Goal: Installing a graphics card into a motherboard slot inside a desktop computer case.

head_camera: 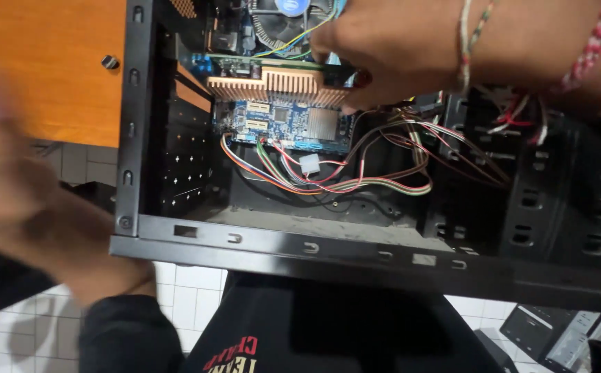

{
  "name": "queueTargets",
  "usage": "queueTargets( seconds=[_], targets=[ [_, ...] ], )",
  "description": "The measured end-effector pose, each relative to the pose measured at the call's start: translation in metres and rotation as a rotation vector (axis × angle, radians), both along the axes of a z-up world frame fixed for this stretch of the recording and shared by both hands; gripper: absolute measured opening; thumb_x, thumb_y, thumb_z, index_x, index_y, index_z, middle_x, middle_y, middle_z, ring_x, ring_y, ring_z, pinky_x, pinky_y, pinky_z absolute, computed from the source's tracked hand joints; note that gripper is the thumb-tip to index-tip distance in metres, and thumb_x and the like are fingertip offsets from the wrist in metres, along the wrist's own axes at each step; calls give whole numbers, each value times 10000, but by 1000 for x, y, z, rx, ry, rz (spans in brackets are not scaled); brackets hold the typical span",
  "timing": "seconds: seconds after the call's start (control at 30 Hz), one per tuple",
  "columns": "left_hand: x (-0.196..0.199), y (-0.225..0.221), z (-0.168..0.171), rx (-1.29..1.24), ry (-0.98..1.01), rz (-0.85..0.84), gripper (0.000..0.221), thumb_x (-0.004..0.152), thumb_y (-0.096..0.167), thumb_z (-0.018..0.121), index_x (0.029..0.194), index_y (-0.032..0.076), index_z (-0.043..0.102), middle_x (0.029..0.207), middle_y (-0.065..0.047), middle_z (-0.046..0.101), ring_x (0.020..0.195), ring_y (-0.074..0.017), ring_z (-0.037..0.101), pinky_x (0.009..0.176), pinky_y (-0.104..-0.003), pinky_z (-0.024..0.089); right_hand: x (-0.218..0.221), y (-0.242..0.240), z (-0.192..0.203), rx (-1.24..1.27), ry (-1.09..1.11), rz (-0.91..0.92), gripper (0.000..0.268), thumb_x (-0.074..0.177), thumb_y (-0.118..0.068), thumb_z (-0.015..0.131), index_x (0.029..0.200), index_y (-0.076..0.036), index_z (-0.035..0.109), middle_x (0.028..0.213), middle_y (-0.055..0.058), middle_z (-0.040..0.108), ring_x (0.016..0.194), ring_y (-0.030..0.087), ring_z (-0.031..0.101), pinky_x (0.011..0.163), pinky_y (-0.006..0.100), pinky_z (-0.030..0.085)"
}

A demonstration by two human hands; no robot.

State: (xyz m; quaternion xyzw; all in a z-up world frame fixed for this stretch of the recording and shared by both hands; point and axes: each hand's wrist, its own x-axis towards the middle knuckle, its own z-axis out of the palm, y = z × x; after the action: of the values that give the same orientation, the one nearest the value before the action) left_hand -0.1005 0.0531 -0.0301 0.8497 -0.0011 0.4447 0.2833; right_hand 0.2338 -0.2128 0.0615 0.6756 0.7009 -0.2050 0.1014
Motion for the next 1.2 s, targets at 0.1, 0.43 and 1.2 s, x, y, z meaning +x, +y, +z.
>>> queueTargets(
  seconds=[0.1, 0.43, 1.2],
  targets=[
    [45, -39, 61, 78, 463, -112, 172, 1232, -5, 528, 1314, -139, 597, 1302, -287, 645, 1200, -411, 658, 1043, -497, 543, 1, -6, -3, 43, -54, 63, 308, 886, -403, 685, 863, -99, 641, 625, 80, 668, 564, 297, 638, 614, 443, 501],
    [194, -119, 134, 1066, 1147, -311, 671, 828, 635, 714, 1160, 62, 610, 989, -165, 745, 888, -393, 759, 642, -508, 634, 1, -3, -18, 197, -116, 164, 435, 842, -474, 669, 696, -66, 632, 614, 123, 641, 564, 301, 618, 570, 450, 509],
    [221, -136, 127, 1128, 1501, -363, 206, 1035, 387, 451, 1078, 188, 487, 855, 19, 714, 649, -373, 768, 535, -511, 618, 42, -14, 28, 160, -254, 44, 224, 816, -257, 731, 997, -127, 730, 1005, 160, 711, 818, 428, 761, 588, 530, 624]
  ],
)
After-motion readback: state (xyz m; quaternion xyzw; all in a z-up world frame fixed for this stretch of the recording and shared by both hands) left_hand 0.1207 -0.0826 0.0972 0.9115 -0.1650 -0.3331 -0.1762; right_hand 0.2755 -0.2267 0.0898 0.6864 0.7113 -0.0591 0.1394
